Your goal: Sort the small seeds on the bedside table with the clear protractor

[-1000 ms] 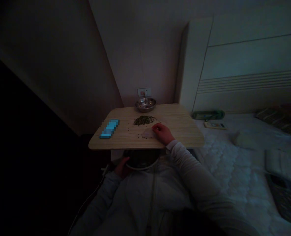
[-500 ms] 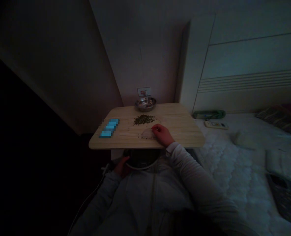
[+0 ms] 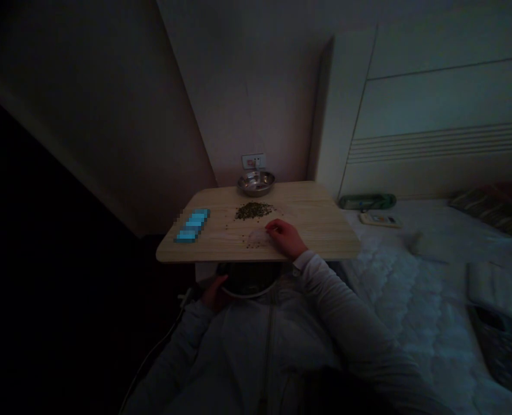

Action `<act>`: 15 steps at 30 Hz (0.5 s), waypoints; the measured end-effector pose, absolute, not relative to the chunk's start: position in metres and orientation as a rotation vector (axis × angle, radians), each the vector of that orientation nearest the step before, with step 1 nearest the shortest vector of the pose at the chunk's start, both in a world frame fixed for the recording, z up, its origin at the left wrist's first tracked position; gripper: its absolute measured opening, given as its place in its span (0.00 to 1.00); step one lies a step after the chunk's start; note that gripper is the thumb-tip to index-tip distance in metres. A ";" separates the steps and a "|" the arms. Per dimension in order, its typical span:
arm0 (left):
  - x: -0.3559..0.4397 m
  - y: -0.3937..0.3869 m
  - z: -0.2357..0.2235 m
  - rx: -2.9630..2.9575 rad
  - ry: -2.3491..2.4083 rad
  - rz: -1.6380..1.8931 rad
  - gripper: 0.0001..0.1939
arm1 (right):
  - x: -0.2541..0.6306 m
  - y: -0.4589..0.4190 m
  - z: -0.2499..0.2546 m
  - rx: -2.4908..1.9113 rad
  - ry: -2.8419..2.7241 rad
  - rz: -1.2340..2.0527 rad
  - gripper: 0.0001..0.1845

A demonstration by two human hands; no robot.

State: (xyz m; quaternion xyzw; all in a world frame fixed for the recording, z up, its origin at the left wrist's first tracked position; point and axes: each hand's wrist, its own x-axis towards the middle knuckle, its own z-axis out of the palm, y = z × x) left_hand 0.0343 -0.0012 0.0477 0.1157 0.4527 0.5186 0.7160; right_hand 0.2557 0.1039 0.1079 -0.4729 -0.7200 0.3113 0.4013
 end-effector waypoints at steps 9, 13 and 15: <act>0.042 -0.004 0.065 0.133 1.017 1.156 0.07 | 0.259 0.106 0.105 -1.154 -1.820 0.775 0.15; 0.040 -0.003 0.064 0.128 1.053 1.141 0.09 | 0.259 0.105 0.104 -1.140 -1.829 0.772 0.14; 0.039 -0.003 0.062 0.128 1.038 1.140 0.10 | 0.261 0.105 0.103 -1.142 -1.829 0.765 0.14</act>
